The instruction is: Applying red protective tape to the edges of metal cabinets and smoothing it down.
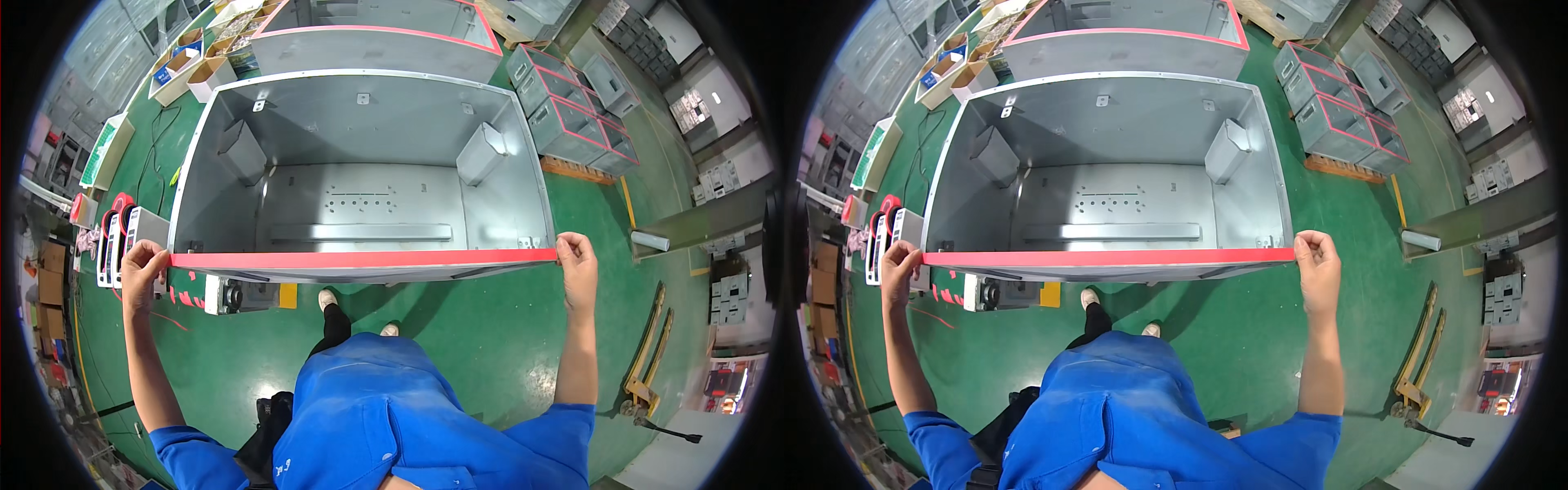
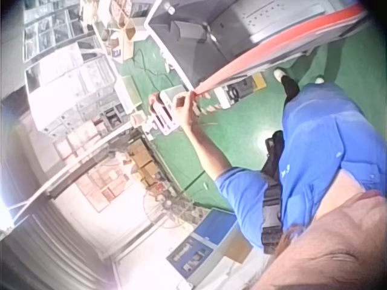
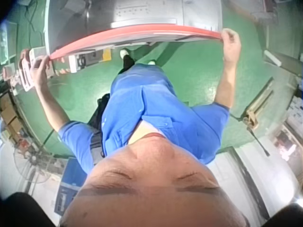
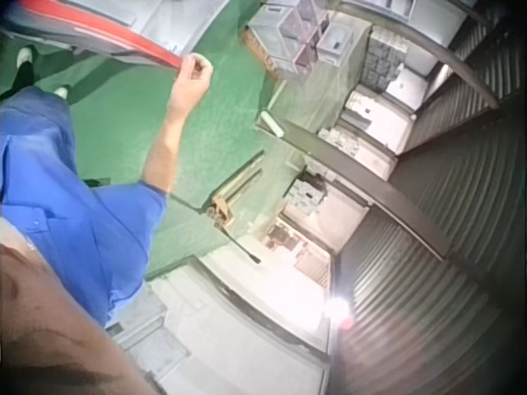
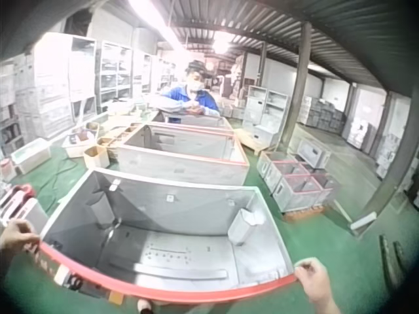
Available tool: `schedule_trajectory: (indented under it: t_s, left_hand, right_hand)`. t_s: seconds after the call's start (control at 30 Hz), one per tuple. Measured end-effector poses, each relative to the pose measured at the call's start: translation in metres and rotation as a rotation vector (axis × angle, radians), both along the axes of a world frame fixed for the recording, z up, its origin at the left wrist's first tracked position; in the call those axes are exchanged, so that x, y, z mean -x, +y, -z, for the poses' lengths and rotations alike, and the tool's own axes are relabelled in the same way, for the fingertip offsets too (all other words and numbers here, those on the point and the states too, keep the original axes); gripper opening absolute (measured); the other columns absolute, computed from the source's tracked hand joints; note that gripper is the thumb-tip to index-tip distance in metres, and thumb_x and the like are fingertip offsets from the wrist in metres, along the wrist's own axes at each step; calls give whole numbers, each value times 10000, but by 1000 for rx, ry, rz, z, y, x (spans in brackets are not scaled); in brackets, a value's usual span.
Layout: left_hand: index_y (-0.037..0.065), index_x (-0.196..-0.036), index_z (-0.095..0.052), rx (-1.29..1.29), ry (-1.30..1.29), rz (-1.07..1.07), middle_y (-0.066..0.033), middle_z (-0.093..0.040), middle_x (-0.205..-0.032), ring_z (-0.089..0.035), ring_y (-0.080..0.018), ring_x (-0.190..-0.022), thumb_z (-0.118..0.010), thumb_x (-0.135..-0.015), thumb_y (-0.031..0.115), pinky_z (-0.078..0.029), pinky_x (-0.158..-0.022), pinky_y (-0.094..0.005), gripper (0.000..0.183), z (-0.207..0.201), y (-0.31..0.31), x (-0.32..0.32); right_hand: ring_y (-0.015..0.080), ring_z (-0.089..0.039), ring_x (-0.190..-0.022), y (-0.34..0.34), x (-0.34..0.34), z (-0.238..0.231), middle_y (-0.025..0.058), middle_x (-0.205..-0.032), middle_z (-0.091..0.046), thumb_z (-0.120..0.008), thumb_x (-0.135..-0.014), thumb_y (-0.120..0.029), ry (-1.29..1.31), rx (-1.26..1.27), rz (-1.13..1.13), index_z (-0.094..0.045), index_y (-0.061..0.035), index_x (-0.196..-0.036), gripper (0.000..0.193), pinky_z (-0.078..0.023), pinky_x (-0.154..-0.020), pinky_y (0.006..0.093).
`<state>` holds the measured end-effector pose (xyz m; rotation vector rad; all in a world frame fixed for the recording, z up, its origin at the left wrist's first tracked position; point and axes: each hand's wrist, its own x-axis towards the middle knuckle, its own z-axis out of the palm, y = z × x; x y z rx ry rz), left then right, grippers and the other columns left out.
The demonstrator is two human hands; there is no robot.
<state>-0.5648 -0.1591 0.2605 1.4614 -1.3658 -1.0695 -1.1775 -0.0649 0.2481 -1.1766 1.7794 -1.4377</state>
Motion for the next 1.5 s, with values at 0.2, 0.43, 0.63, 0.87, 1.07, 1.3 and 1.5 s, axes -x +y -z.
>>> schedule_trajectory:
  t_s: [0.2, 0.43, 0.63, 0.87, 1.07, 1.3, 1.5]
  left_hand:
    - [37, -732, -509, -6, 8, -12, -3, -537, -629, -465, -47, -494, -620, -761, 59, -349, -425, -175, 117, 1, 0, 1]
    - [29, -718, -516, -6, -26, -20, -5, -529, -597, -465, -57, -469, -624, -751, 67, -343, -425, -175, 118, -4, 1, 6]
    - [22, -709, -537, -21, -45, -38, -18, -548, -613, -462, -52, -470, -637, -729, 56, -352, -425, -173, 107, -11, 4, 12]
    - [9, -717, -544, -20, -13, -18, -18, -549, -619, -472, -53, -480, -649, -721, 67, -358, -429, -178, 120, -11, 3, 12]
    - [10, -712, -545, -30, -21, -42, -17, -546, -609, -466, -52, -480, -660, -710, 82, -352, -433, -179, 136, -14, 5, 14]
    - [0, -718, -555, -37, -6, -44, -26, -549, -612, -464, -55, -474, -670, -703, 102, -348, -417, -180, 155, -15, 5, 14]
    - [-4, -725, -567, -65, -62, -85, -19, -550, -599, -466, -50, -474, -666, -705, 115, -342, -416, -178, 156, -21, 7, 22]
  right_hand:
    - [159, -512, -824, -3, -53, -16, 89, -949, -549, -536, -807, -41, 633, 328, 8, -524, 8, -940, 142, -408, -755, 264]
    - [321, -507, -1022, -6, -107, -9, 150, -1069, -542, -587, -712, -35, 871, 432, -285, -528, 12, -1021, 318, -389, -870, 403]
    - [319, -483, -1075, -13, -140, -3, 164, -1114, -530, -603, -698, -70, 950, 488, -419, -520, 18, -1090, 410, -370, -905, 431]
    - [317, -477, -1097, -16, -160, 4, 182, -1144, -522, -593, -723, -112, 1073, 484, -431, -527, 32, -1094, 403, -349, -927, 439]
    - [323, -489, -1083, -17, -166, 9, 189, -1136, -528, -576, -736, -125, 1183, 477, -427, -528, 40, -1091, 394, -344, -925, 450]
    - [326, -492, -1075, -17, -167, 8, 204, -1131, -526, -576, -729, -103, 1178, 477, -440, -525, 56, -1083, 392, -334, -933, 445]
    - [337, -483, -1082, -16, -167, 10, 207, -1136, -521, -570, -737, -103, 1192, 485, -444, -512, 65, -1091, 395, -326, -940, 446]
